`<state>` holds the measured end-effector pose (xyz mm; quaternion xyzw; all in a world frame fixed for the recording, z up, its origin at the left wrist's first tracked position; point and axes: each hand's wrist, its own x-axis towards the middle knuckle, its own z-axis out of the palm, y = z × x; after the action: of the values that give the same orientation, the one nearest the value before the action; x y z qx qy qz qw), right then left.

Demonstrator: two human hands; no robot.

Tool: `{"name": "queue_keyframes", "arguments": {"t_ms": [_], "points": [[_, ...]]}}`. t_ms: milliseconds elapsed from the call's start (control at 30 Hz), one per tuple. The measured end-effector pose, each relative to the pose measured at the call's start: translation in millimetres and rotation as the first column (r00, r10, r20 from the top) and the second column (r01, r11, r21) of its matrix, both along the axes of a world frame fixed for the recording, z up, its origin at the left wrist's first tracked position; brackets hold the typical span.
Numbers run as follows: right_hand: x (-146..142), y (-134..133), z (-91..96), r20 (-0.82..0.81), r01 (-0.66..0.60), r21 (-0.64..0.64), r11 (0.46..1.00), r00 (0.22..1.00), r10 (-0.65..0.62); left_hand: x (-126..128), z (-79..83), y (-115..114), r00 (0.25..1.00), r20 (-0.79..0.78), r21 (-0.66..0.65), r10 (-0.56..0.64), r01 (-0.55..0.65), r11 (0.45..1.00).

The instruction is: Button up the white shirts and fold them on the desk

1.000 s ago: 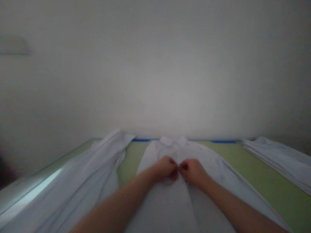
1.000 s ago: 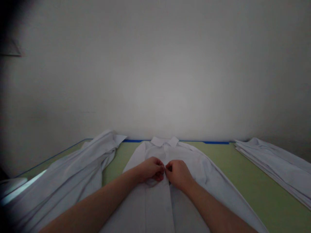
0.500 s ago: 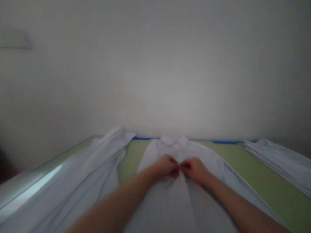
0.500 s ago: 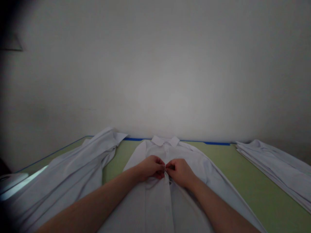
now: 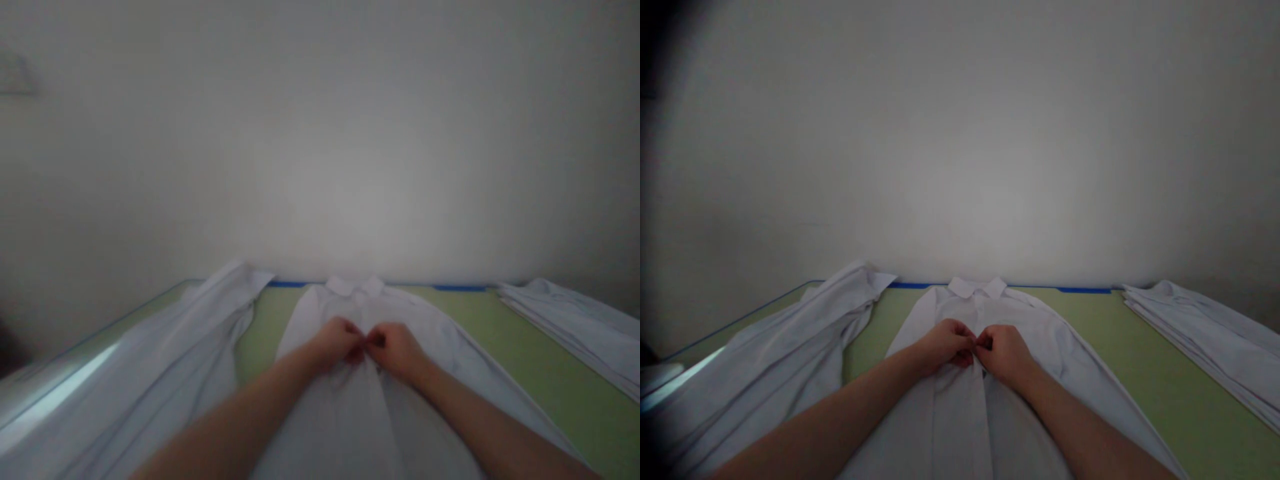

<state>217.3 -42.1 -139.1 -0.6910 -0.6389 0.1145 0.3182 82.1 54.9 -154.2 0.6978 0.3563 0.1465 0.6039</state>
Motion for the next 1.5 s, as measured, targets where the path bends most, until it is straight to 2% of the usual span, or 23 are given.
{"name": "queue_keyframes", "arguments": {"t_ms": [133, 300, 567, 667, 767, 867, 967, 1033, 1133, 1233, 1500], "points": [[2, 4, -4.8, -0.047, 0.043, -0.043, 0.998, 0.998, -0.045, 1, -3.7, 1, 1.000, -0.011, 0.074, -0.011, 0.012, 0.997], [6, 7, -5.6, -0.093, 0.025, -0.068, 0.997, 0.995, -0.032, -1, -5.2, 5, 0.995, -0.028, 0.149, -0.098, 0.101, 0.984], [9, 7, 0.2, -0.128, 0.006, -0.103, 0.995, 0.992, -0.019, -3, 3.9, 5, 0.984, 0.026, 0.020, -0.177, 0.177, 0.984], [10, 7, 2.7, -0.151, -0.026, -0.138, 0.990, 0.989, 0.005, -5, 2.9, 5, 0.980, 0.029, 0.037, -0.199, 0.198, 0.979], [12, 6, 3.0, -0.194, -0.050, -0.163, 0.985, 0.981, 0.018, -7, 4.0, 4, 0.976, -0.022, 0.130, -0.216, 0.217, 0.968], [14, 6, 2.7, -0.278, -0.078, -0.180, 0.981, 0.960, 0.026, -8, 11.0, 1, 0.972, -0.095, 0.315, -0.213, 0.232, 0.920], [14, 7, 3.2, -0.392, -0.086, -0.218, 0.972, 0.920, -0.007, -8, 18.5, -3, 0.975, -0.133, 0.501, -0.176, 0.220, 0.837], [13, 8, 4.2, -0.461, -0.091, -0.240, 0.967, 0.887, -0.031, -8, 20.1, -5, 0.979, -0.122, 0.581, -0.162, 0.203, 0.788], [12, 8, 6.8, -0.509, -0.101, -0.237, 0.966, 0.860, -0.035, -7, 17.4, -5, 0.986, -0.065, 0.619, -0.151, 0.159, 0.769], [11, 6, 10.0, -0.481, -0.078, -0.226, 0.971, 0.875, -0.042, -7, 13.7, -3, 0.986, -0.021, 0.624, -0.163, 0.141, 0.768], [11, 5, 8.7, -0.524, -0.071, -0.227, 0.971, 0.850, -0.060, -8, 12.3, -2, 0.984, -0.101, 0.699, -0.148, 0.176, 0.693]]}}
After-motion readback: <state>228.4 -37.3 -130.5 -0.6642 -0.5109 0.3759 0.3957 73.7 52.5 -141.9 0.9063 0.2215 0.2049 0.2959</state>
